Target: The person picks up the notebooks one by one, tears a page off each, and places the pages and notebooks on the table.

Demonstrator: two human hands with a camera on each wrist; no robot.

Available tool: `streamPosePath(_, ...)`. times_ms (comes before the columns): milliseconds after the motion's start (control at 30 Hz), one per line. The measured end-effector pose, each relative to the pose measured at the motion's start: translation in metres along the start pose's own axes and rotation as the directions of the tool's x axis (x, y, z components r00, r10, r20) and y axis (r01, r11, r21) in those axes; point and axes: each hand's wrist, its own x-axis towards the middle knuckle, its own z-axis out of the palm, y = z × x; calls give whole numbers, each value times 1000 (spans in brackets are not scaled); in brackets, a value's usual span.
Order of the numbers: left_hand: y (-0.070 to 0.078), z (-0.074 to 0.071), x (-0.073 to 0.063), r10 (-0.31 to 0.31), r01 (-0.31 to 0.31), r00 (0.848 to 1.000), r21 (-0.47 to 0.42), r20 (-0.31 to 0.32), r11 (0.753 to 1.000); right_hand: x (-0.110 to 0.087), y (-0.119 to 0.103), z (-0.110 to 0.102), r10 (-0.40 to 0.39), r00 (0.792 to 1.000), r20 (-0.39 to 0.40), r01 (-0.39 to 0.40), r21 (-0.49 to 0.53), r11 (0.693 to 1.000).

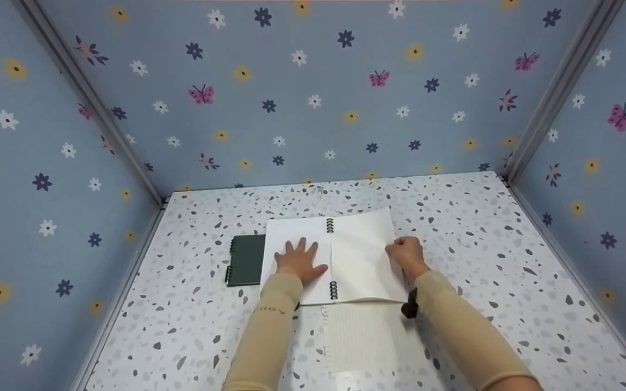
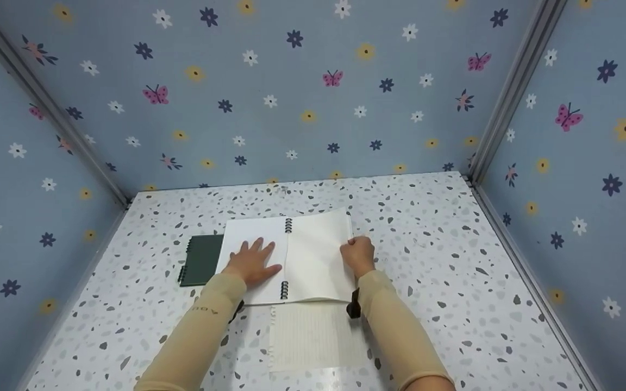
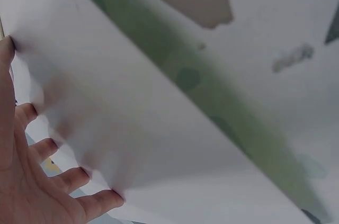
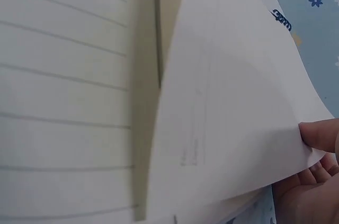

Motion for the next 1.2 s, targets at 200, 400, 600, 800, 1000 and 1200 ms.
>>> streamPosePath(200,1,0,0,-8,8,1000,2,-19,1000,-2,3,1,-44,998,-38,44,23,999)
streamPosePath(400,2,-1,11,-26,26,1000,17,-15,1000,0,1,2,-26,999,-20,26,8,1000)
streamPosePath(600,1,-2,22,-28,28,1000,12,11,1000,-1,-1,1,-13,1000,1,13,-7,1000)
streamPosePath(800,5,-10,19,-4,5,1000,-19,15,1000,1,-1,-1,-31,999,-8,31,-12,999)
streamPosePath(1000,3,-11,22,32,-32,999,12,-33,999,3,-4,-2,-27,1000,4,28,-4,1000)
streamPosePath(1200,0,-1,36,36,-37,999,-6,-27,999,4,-1,-1,-50,998,-32,50,-2,999)
